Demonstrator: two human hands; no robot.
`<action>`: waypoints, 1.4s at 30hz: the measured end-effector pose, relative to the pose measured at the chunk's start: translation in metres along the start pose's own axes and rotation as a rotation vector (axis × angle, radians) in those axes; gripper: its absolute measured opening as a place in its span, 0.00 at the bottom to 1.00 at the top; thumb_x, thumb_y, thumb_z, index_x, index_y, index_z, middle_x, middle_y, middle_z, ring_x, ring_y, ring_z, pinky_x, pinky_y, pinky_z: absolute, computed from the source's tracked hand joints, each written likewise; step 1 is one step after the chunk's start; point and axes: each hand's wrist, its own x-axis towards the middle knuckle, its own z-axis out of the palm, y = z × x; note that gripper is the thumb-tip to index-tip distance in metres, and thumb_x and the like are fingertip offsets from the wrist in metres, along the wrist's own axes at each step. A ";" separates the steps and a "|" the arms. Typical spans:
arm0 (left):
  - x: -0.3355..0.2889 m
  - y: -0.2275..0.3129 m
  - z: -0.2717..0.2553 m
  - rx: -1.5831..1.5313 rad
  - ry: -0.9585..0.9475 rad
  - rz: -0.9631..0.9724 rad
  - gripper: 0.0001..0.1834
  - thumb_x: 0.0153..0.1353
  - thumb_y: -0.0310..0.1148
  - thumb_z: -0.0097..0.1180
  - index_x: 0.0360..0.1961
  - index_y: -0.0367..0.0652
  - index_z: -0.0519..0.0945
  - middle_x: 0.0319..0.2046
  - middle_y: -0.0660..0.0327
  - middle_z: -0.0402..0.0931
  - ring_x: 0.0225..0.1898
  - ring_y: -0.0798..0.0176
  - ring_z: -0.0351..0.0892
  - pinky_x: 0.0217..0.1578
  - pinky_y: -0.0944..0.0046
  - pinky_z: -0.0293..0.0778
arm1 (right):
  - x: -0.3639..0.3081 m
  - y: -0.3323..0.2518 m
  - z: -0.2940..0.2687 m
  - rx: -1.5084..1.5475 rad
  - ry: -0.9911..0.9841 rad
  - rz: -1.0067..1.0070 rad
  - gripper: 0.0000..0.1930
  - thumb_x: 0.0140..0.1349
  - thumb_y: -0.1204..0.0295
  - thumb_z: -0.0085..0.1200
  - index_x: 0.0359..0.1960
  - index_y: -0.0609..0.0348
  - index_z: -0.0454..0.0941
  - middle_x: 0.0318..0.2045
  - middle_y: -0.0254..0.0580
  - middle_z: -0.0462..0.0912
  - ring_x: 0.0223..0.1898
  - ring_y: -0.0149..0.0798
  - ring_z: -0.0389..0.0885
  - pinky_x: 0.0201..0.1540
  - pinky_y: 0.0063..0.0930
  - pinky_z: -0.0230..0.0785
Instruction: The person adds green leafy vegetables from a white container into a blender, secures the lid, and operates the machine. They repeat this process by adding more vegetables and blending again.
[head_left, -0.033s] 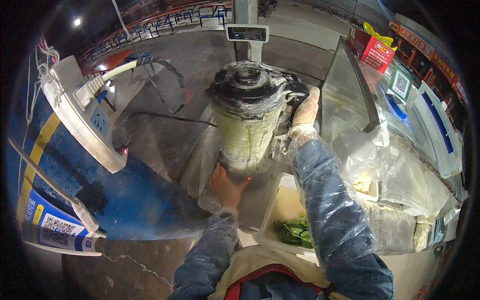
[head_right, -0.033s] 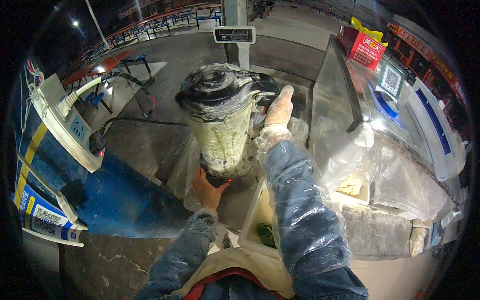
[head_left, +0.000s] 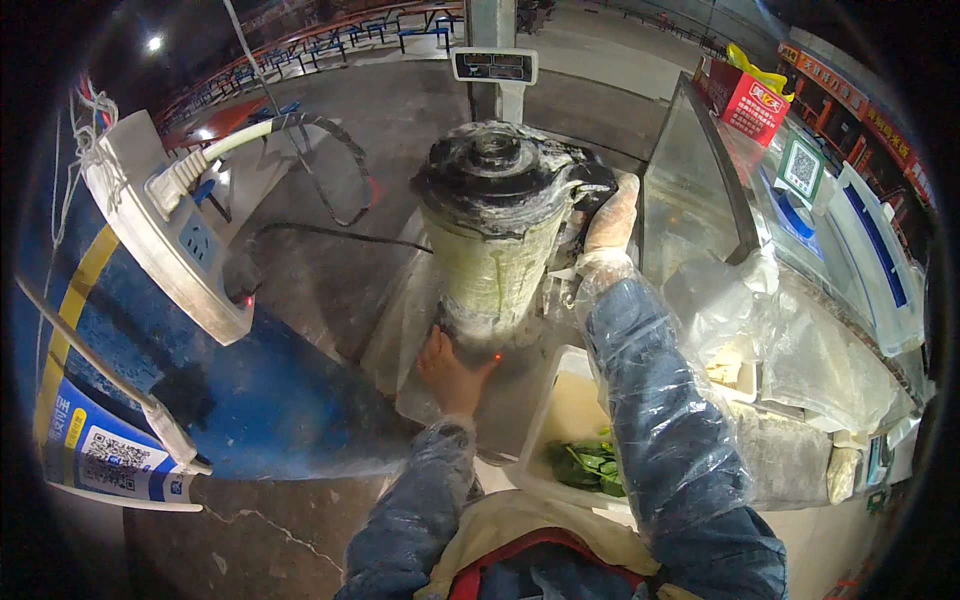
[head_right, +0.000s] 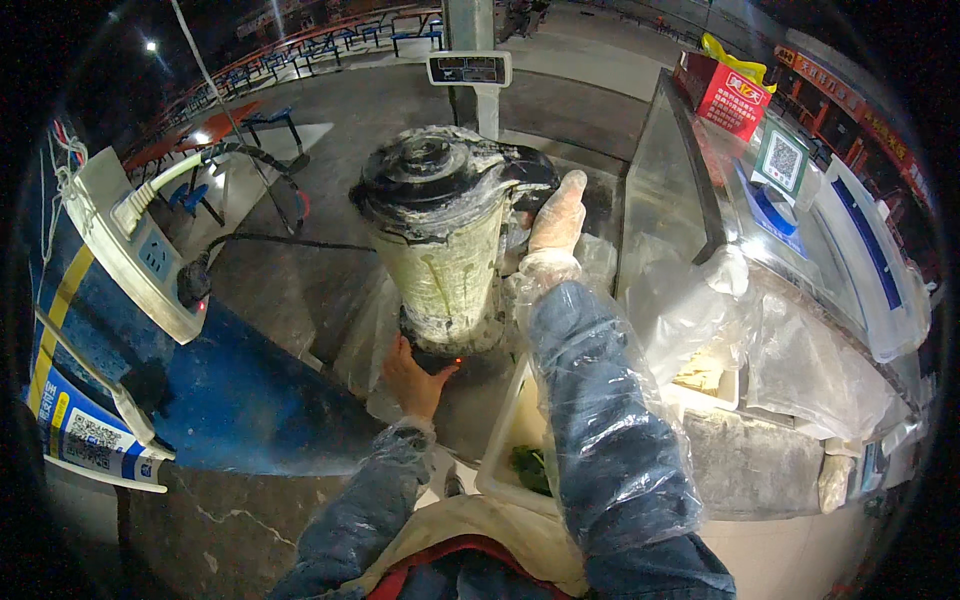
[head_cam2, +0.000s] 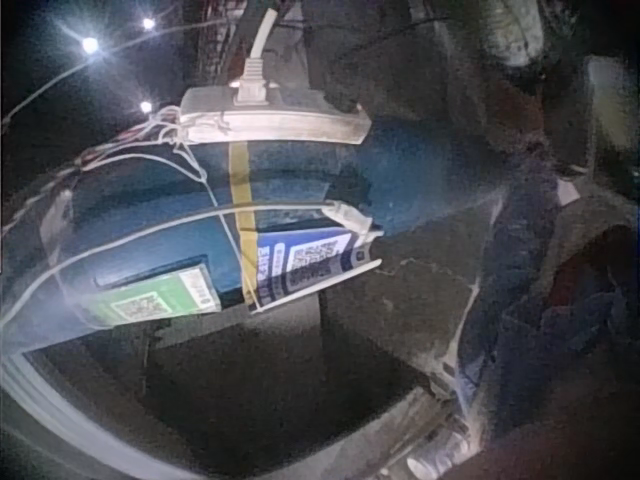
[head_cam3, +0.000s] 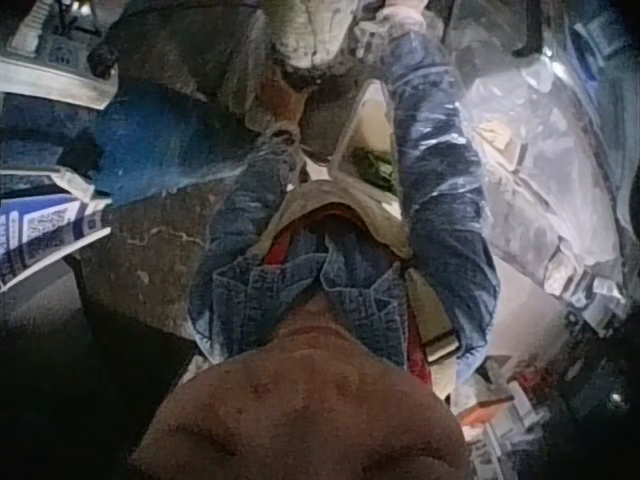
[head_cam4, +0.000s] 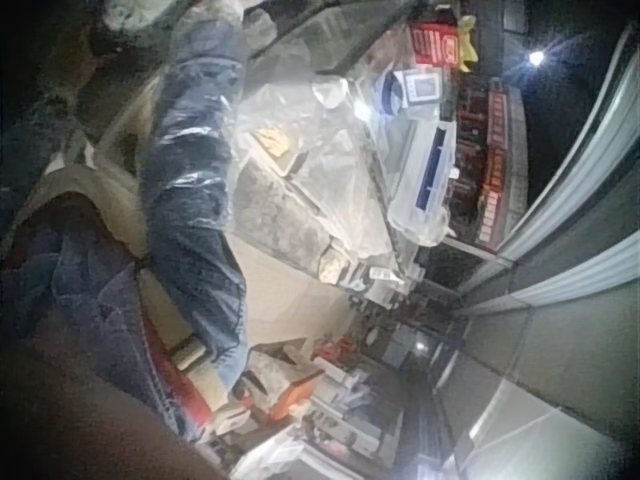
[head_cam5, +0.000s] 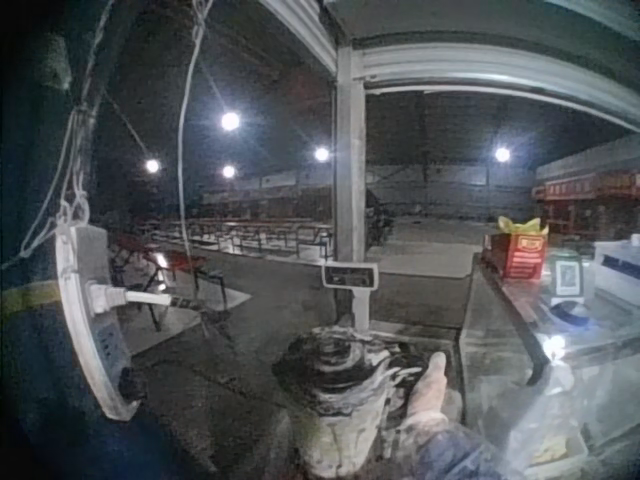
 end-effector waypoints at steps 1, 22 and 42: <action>0.000 0.000 0.001 0.010 -0.024 -0.042 0.50 0.35 0.53 0.71 0.56 0.37 0.62 0.58 0.51 0.60 0.58 0.47 0.58 0.56 0.46 0.52 | -0.001 0.000 0.000 0.001 -0.003 0.013 0.32 0.62 0.42 0.33 0.21 0.60 0.75 0.15 0.35 0.74 0.13 0.32 0.67 0.17 0.27 0.57; 0.032 0.011 -0.020 0.112 -0.047 0.013 0.51 0.43 0.68 0.55 0.64 0.50 0.57 0.37 0.50 0.69 0.38 0.48 0.70 0.38 0.46 0.65 | 0.000 0.003 -0.003 -0.018 0.005 -0.013 0.30 0.61 0.44 0.36 0.29 0.63 0.78 0.23 0.36 0.78 0.19 0.32 0.72 0.20 0.26 0.62; 0.028 0.016 -0.027 -0.055 -0.004 -0.078 0.50 0.42 0.64 0.59 0.64 0.59 0.56 0.39 0.52 0.65 0.41 0.50 0.67 0.44 0.47 0.58 | 0.002 0.000 0.001 0.136 -0.128 0.074 0.19 0.59 0.48 0.39 0.28 0.48 0.74 0.18 0.27 0.73 0.13 0.26 0.65 0.12 0.17 0.54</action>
